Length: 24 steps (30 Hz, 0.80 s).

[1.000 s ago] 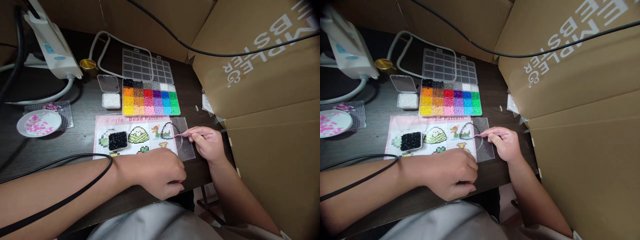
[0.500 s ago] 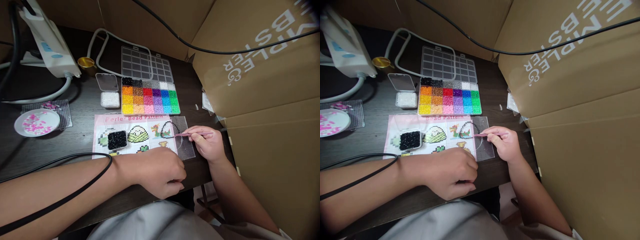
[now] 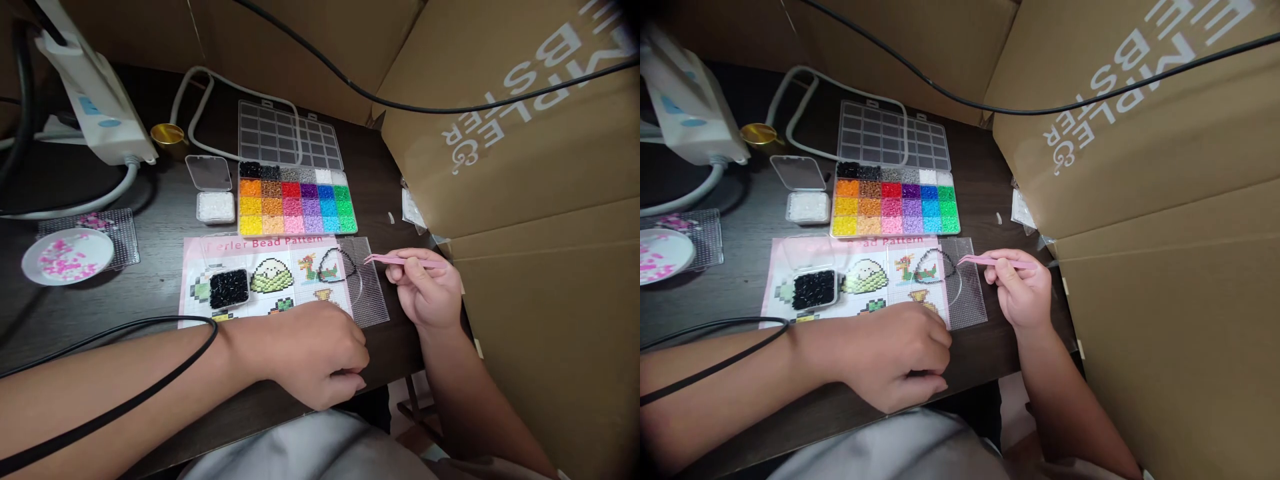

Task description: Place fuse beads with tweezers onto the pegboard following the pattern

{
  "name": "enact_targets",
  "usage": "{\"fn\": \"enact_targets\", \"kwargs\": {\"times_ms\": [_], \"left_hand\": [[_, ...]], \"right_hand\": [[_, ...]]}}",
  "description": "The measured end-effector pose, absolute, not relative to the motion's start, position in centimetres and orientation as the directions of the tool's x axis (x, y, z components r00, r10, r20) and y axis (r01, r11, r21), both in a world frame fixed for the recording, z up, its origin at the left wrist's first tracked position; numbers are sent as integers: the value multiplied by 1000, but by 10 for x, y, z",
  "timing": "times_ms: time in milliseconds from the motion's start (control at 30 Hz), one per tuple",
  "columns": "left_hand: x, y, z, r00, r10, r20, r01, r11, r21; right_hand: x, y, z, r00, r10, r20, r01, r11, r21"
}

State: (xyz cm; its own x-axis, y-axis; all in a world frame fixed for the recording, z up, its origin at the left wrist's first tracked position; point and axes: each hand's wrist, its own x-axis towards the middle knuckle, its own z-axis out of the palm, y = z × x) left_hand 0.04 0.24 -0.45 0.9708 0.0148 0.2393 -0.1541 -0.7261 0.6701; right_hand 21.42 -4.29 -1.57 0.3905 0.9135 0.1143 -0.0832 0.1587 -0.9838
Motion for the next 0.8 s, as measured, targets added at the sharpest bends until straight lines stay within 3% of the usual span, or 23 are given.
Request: {"fn": "enact_targets", "kwargs": {"times_ms": [233, 533, 800], "left_hand": [[2, 5, -2, 972, 4, 236, -166, -698, 697], [4, 8, 3, 973, 0, 229, -175, -649, 740], [4, 8, 2, 973, 0, 231, -176, -643, 745]], "right_hand": [[219, -42, -10, 469, 882, 40, -224, 162, -961], [234, -42, -8, 414, 908, -69, -368, 97, -925], [218, -47, -3, 367, 930, -34, -267, 70, -961]]}}
